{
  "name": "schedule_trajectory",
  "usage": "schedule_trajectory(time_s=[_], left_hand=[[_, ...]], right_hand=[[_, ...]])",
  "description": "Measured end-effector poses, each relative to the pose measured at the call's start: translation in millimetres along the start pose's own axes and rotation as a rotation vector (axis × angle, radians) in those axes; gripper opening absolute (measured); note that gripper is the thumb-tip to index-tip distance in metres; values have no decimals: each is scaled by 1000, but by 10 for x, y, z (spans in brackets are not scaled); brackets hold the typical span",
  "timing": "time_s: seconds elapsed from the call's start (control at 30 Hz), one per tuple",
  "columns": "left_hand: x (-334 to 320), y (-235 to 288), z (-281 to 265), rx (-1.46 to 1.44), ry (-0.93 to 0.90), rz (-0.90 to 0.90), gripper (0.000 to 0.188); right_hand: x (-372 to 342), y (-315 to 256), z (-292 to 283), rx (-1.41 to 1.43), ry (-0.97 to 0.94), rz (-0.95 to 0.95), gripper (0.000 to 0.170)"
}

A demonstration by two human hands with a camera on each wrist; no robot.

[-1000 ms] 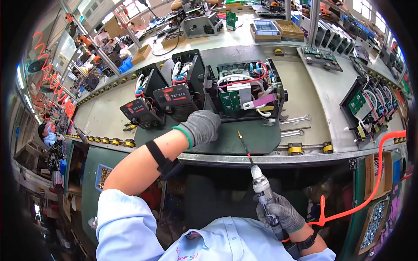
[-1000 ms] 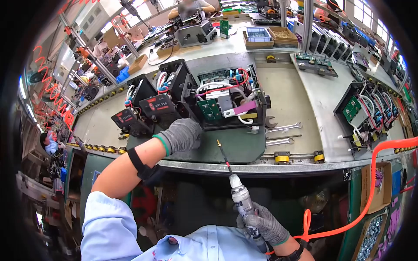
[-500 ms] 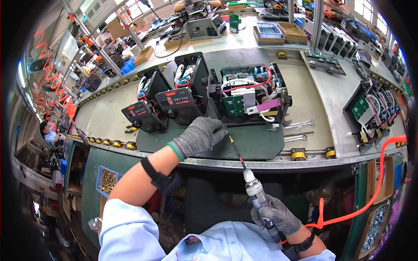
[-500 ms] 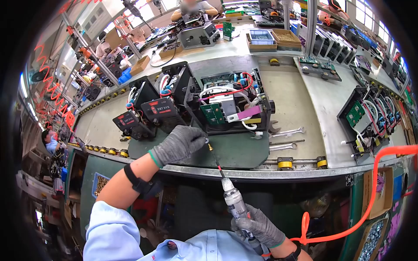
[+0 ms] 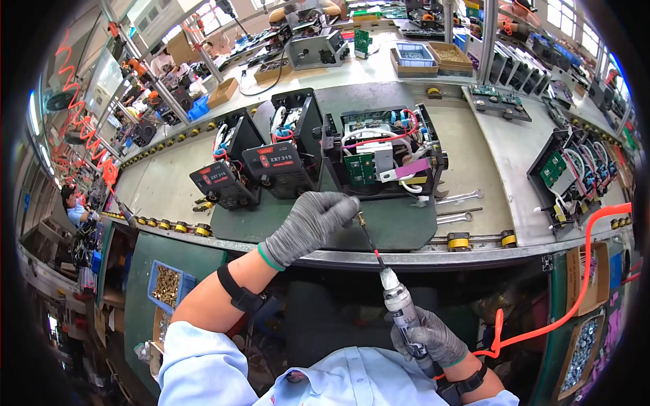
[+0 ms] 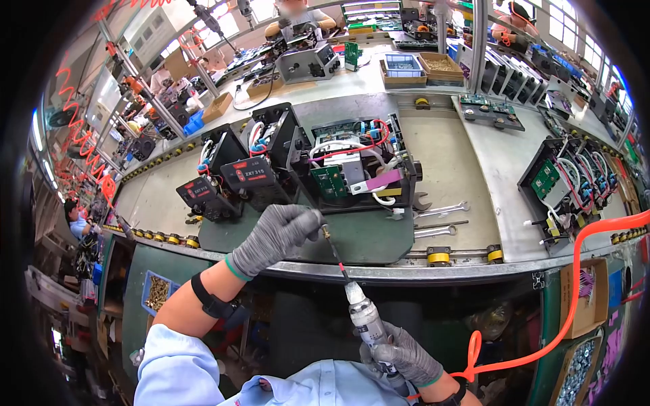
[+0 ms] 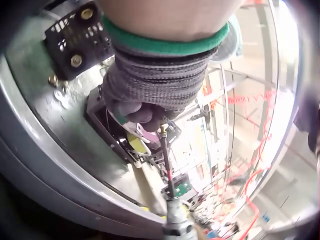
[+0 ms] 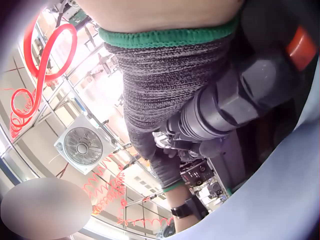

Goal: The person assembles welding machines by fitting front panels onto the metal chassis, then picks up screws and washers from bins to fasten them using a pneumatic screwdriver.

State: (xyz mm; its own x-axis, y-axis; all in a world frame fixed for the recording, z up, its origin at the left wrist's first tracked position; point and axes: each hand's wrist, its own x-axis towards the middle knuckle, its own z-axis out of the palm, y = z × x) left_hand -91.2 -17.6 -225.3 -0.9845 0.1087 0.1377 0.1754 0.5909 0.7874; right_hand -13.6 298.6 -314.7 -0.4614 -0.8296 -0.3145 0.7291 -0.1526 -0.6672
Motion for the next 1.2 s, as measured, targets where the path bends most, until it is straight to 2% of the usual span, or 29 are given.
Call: schedule_trajectory(time_s=[0.07,0.13,0.27,0.33,0.37,0.4,0.47,0.53,0.6,0.63,0.8,0.9,0.97,1.13,1.2], left_hand=[[89,79,9,-429,-66,-444,31],[143,118,67,-473,-94,-454,32],[360,310,253,-457,-138,-321,29],[540,416,394,-165,80,71,28],[597,545,444,125,165,167,27],[698,546,540,123,166,170,27],[924,442,765,726,264,365,26],[1014,513,846,840,263,328,27],[1075,547,893,986,129,137,30],[1084,555,908,1034,105,117,33],[1142,573,924,1167,216,184,22],[1130,626,943,1197,145,156,20],[1059,736,917,1026,36,48,21],[1105,563,919,1037,35,90,22],[1169,480,930,1157,225,168,39]], right_hand=[[-45,19,-45,1,-5,-22,71],[-98,25,-56,3,-12,-41,71],[-220,1,-50,44,56,-133,71],[-293,12,-78,81,86,-167,70],[-317,14,-117,85,117,-176,69],[-333,15,-144,88,146,-184,68],[-359,20,-168,76,164,-188,66],[-394,61,-187,83,190,-167,65],[-406,84,-188,81,188,-165,64],[-404,91,-183,73,182,-158,64],[-343,55,-146,48,140,-146,63],[-297,39,-168,-40,101,-150,65],[-280,55,-190,-27,84,-160,65],[-223,152,-233,15,89,-168,61],[-219,174,-248,23,91,-158,61]])
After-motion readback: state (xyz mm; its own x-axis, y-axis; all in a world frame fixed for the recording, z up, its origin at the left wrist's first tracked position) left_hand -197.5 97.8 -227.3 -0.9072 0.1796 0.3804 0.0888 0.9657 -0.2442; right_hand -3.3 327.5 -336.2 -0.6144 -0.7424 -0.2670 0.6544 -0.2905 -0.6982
